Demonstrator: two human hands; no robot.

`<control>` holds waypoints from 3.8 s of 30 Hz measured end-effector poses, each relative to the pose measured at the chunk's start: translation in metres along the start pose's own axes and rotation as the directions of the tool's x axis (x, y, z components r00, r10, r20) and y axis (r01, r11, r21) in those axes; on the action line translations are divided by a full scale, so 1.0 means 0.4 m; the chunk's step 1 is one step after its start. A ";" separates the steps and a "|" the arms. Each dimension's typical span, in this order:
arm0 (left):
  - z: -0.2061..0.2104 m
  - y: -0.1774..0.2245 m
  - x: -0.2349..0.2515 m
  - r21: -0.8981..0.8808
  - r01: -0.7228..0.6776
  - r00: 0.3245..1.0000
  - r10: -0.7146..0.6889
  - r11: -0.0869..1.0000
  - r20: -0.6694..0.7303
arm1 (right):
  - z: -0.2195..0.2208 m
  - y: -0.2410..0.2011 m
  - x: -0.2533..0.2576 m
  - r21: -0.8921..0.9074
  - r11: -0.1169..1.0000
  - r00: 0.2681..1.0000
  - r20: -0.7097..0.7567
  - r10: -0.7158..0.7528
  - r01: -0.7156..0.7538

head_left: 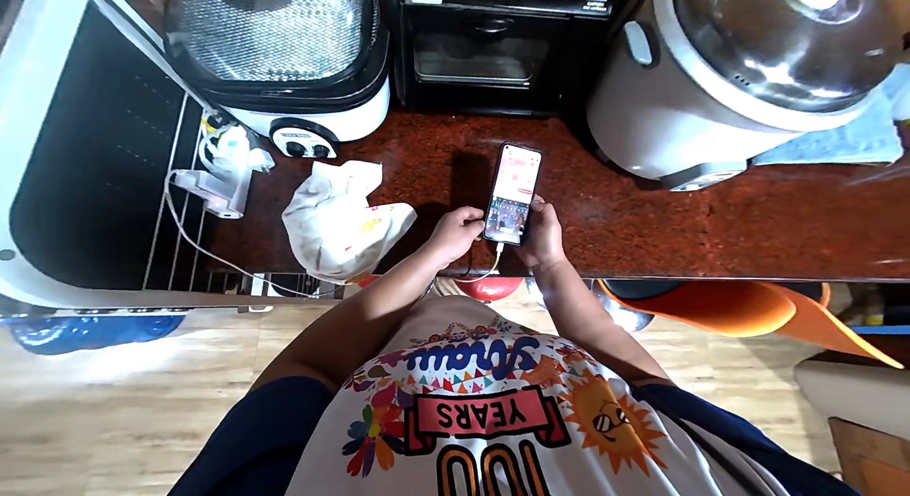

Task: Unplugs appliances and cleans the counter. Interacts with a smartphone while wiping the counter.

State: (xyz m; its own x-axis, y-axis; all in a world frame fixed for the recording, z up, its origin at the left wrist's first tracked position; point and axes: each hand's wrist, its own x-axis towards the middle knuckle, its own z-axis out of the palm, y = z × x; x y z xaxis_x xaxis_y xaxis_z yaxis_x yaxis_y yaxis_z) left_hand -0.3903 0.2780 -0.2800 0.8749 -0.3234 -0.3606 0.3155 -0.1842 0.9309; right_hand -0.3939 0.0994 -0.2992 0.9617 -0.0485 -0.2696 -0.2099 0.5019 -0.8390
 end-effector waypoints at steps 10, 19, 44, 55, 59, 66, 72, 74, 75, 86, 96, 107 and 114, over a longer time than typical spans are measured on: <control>0.008 0.001 -0.001 -0.001 0.000 1.000 0.000 1.000 0.014 | 0.005 0.000 -0.004 0.032 0.999 0.997 -0.065 0.036 -0.034; 0.013 0.001 -0.002 -0.013 0.002 1.000 -0.001 1.000 0.017 | -0.002 0.003 0.000 0.030 0.999 0.994 -0.100 0.044 -0.041; 0.015 -0.004 0.000 -0.051 0.060 0.997 -0.062 0.997 -0.035 | -0.069 0.013 -0.004 0.036 0.995 0.958 0.277 0.078 -0.092; 0.010 0.004 -0.005 -0.035 0.069 0.997 -0.070 0.997 -0.029 | -0.048 0.003 -0.010 0.038 0.992 0.971 0.213 0.108 -0.118; 0.011 0.003 -0.006 -0.029 0.070 0.997 -0.070 0.997 -0.030 | -0.051 0.002 -0.012 0.057 0.992 0.969 0.227 0.101 -0.116; 0.009 0.006 -0.010 -0.028 0.072 0.997 -0.073 0.997 -0.024 | -0.055 0.007 -0.009 0.052 0.992 0.965 0.241 0.098 -0.113; 0.010 0.001 -0.009 -0.043 0.063 0.998 -0.064 0.997 -0.028 | -0.052 0.007 -0.010 0.034 0.993 0.968 0.226 0.105 -0.116; 0.009 0.001 -0.011 -0.050 0.060 0.998 -0.062 0.997 -0.031 | -0.048 0.006 -0.012 0.019 0.993 0.971 0.212 0.111 -0.117; 0.009 0.000 -0.011 -0.048 0.058 0.998 -0.060 0.997 -0.032 | -0.047 0.006 -0.013 0.016 0.993 0.972 0.208 0.110 -0.115; 0.007 -0.003 -0.015 -0.035 0.061 0.997 -0.063 0.998 -0.042 | -0.050 0.009 -0.015 0.020 0.993 0.967 0.231 0.111 -0.118; 0.008 -0.003 -0.015 -0.041 0.069 0.996 -0.071 0.997 -0.052 | -0.064 0.021 0.003 0.077 0.981 0.954 0.259 0.151 -0.176; 0.030 -0.009 0.007 -0.064 0.068 0.992 -0.075 0.996 -0.098 | -0.055 -0.004 0.024 -0.142 0.978 0.958 0.221 0.183 -0.154; 0.041 -0.017 0.026 -0.072 0.110 0.985 -0.119 0.991 -0.124 | -0.073 0.001 0.055 -0.137 0.979 0.950 0.252 0.183 -0.152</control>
State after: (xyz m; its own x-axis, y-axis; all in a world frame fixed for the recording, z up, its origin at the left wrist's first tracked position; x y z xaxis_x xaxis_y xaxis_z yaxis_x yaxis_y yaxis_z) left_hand -0.3892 0.2607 -0.2911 0.8699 -0.1821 -0.4584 0.4357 -0.1518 0.8872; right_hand -0.3780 0.0734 -0.3193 0.9199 0.2630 -0.2908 -0.3759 0.3807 -0.8448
